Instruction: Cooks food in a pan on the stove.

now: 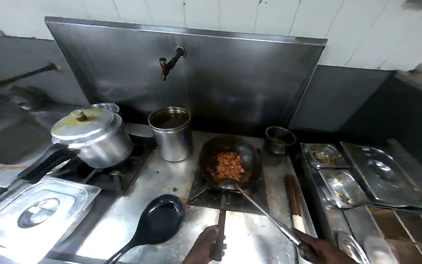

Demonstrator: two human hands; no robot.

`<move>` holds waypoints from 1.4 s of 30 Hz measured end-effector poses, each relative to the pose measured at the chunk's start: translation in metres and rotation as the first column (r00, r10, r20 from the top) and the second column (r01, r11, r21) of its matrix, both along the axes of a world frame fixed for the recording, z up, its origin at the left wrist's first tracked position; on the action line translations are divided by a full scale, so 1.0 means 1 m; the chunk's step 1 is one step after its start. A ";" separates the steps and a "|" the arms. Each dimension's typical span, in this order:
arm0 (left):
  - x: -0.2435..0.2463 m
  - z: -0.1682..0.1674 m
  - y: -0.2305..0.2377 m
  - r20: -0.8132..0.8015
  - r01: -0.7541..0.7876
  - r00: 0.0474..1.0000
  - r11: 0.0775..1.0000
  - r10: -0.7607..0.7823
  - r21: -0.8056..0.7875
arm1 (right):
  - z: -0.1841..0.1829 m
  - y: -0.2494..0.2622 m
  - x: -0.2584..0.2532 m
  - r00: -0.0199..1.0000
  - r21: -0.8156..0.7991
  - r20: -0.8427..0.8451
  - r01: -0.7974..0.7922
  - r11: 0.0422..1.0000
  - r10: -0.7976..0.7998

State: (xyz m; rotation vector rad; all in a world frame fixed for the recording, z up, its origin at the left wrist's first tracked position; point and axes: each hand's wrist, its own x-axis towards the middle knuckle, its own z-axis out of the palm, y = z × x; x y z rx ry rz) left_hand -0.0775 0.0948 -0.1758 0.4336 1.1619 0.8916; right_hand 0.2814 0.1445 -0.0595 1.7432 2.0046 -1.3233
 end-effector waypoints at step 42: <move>0.013 0.007 0.023 0.055 -0.091 0.994 0.990 0.097 -0.111 | -0.047 0.084 -0.129 0.834 0.393 0.521 -0.045 0.918 -0.182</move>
